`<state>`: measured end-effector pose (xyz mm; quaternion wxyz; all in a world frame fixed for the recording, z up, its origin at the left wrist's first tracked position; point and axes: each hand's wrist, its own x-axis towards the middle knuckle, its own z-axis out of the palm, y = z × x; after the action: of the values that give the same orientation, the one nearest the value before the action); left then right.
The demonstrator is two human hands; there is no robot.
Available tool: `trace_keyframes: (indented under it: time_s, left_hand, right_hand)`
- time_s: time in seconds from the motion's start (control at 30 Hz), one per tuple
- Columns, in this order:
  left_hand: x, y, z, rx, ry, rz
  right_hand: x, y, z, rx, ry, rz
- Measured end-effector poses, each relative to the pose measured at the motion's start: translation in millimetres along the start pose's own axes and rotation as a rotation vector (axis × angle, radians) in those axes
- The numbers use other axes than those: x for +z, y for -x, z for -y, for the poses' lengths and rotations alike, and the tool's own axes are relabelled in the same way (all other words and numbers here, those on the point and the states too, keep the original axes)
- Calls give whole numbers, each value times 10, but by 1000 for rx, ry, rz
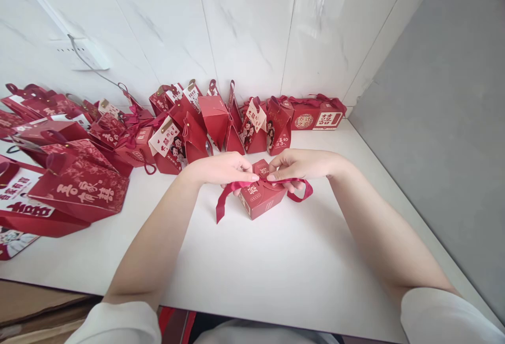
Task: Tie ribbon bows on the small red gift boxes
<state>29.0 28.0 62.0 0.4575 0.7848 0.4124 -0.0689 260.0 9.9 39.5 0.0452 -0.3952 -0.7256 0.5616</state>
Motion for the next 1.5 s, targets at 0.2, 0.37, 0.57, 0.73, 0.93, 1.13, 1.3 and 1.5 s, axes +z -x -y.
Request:
trace_keyframes:
  time_s: [0.2,0.37,0.57,0.73,0.93,1.13,1.3,1.5]
  left_hand:
    - [-24,-39,40,46,-80,34]
    - [-16,-63,65,10,-43,27]
    - [-35,-36,48,41,-62,-5]
    - [-68,-14,56,101,-122,-1]
    - [-63,-8,52,60,-165,3]
    - [-63,-30,72,62,-198,23]
    - [-71,-27,79,81,-204,44]
    - [-19,-46,38,36,-170,-31]
  right_hand:
    - [-13,-24,-56,-63,38,4]
    - [-23,14,-45,-46,52,4]
    - [28,36,34,-143,204,-203]
    - [42,0,25,-74,238,-157]
    - [-7,-19,6,-91,38,-83]
    - [-34,-23,-41,-77,-47,34]
    - [-45,-47,-88,-129,-63,83]
    - [-51,-37,-88,-121,-93,16]
